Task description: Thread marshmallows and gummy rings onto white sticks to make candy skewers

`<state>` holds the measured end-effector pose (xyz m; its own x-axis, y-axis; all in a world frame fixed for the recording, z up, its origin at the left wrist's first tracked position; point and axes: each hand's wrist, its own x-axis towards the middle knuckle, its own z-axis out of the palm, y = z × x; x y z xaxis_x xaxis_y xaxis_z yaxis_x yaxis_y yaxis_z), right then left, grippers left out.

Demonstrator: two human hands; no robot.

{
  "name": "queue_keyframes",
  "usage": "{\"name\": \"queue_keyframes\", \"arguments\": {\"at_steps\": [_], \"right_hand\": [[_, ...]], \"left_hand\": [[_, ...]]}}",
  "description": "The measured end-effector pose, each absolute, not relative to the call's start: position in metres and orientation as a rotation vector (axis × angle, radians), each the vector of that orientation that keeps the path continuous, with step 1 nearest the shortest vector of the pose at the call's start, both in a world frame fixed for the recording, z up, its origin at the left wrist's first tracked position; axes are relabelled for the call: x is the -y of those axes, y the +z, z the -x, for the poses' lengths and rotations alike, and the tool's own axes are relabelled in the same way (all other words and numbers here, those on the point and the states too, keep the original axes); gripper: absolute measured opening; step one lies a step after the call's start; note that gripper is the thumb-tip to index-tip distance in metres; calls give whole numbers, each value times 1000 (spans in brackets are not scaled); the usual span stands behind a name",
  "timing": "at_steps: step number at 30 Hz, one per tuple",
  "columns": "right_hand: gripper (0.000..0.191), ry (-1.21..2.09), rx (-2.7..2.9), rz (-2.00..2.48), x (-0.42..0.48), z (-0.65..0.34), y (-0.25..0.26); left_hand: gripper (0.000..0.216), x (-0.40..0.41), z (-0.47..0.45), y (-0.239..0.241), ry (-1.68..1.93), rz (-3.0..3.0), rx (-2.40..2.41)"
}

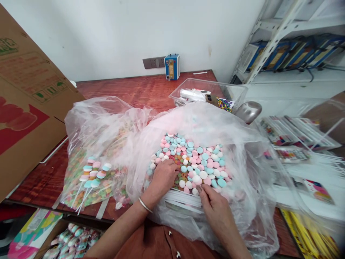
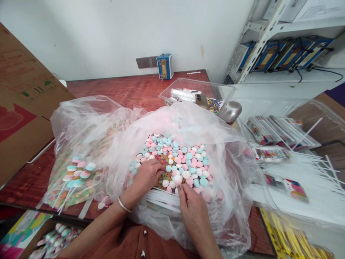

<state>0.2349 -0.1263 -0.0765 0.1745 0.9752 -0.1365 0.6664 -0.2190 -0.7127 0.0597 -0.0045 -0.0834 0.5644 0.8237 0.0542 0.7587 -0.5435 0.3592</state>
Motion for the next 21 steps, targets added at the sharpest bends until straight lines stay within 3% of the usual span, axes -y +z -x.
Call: {"name": "queue_keyframes", "arguments": {"at_steps": [13,17,21], "right_hand": [[39,764,1579,1961,129,-233,-79],[38,783,1592,1964,127,-233,-80],[39,771,1605,1975,127,-232,-80]], "left_hand": [[14,4,-49,-78,583,-2189,-1413],[26,4,-47,-75,707,-2195,-1470],[17,2,-55,-77,610,-2328,-1409]]}}
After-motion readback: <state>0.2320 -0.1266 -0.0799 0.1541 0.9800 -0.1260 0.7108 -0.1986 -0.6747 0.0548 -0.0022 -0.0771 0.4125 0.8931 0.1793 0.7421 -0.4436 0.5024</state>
